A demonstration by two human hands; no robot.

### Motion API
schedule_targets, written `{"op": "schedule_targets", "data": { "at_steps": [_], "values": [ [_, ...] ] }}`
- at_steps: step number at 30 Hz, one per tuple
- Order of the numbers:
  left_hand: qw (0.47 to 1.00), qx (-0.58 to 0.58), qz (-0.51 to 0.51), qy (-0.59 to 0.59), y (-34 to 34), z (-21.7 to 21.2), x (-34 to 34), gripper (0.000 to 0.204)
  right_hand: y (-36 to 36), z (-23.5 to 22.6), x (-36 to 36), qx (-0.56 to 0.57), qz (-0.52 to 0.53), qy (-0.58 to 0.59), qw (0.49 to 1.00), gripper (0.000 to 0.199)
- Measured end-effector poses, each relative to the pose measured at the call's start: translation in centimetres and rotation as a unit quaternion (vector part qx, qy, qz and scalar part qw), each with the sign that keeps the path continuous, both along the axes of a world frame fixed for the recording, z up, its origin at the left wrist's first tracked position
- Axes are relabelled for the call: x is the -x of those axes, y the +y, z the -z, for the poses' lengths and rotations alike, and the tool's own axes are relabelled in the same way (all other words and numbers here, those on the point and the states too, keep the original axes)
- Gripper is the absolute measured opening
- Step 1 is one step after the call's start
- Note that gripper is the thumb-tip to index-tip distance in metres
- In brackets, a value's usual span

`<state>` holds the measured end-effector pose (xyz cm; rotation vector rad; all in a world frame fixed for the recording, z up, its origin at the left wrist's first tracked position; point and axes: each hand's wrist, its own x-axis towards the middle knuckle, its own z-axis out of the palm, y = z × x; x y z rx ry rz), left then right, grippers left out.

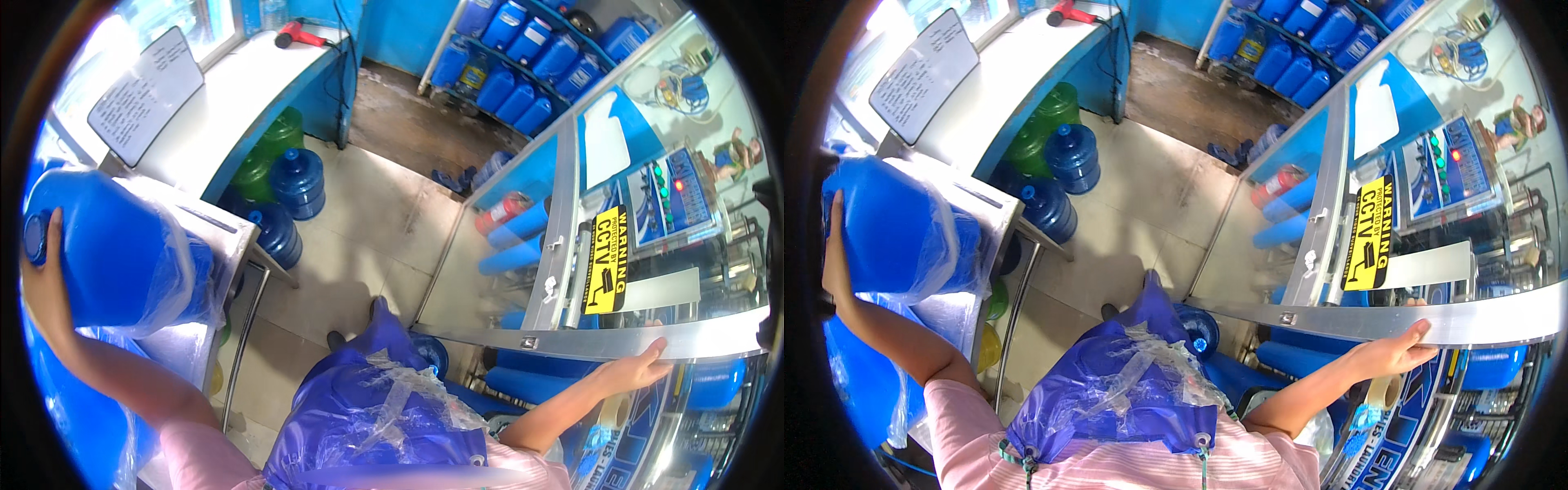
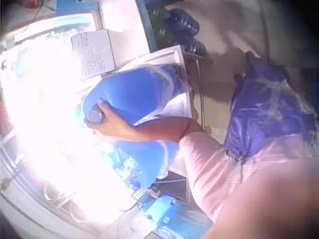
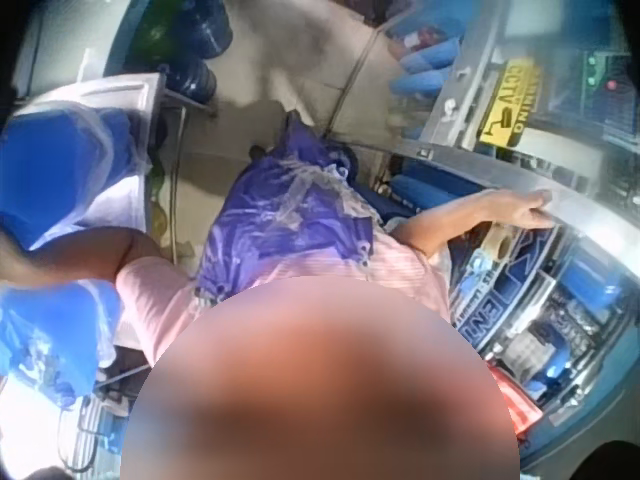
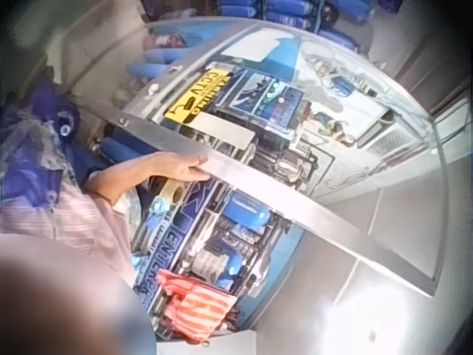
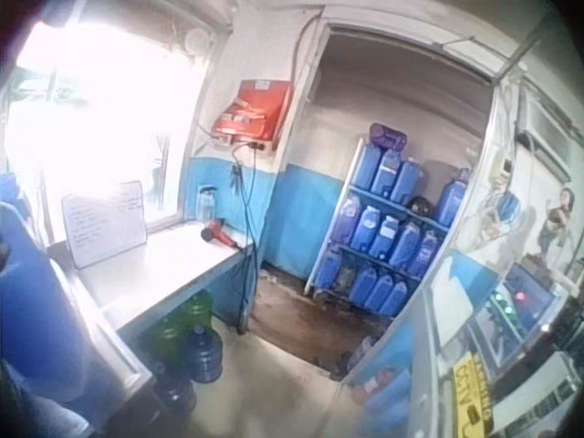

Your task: The person places blue plastic jerrycans on a stainless steel counter, secures them with plastic wrap, and uses a red heat gun to shrink the wrap around the containers. They then move the wrapped jerrycans to a storage area and repeat the process with additional containers.

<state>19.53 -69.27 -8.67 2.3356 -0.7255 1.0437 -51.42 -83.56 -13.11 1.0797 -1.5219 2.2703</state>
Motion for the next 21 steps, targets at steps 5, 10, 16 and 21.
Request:
{"op": "schedule_targets", "data": {
  "at_steps": [5, 10, 16, 21],
  "values": [
    [0.999, 0.015, -0.04, 0.015, -3.9, 0.7, 1.8, 0.079, -2.9, 3.9, -9.9, 0.008, -0.222, 0.072, 0.972, 0.057],
    [0.998, 0.021, -0.058, -0.01, -3.8, 0.3, 3.9, 0.079, -7.3, 8.7, -15.6, -0.041, -0.39, 0.243, 0.887, 0.073],
    [0.997, 0.046, -0.054, 0.033, -4.6, -0.9, 6.7, 0.075, -15.4, 14.4, -21.3, -0.172, -0.326, 0.504, 0.781, 0.051],
    [0.997, 0.063, -0.04, 0.03, -4.6, -1.1, 7.3, 0.07, -21.9, 15.6, -26.9, -0.095, -0.326, 0.548, 0.764, 0.011]
  ]
}}
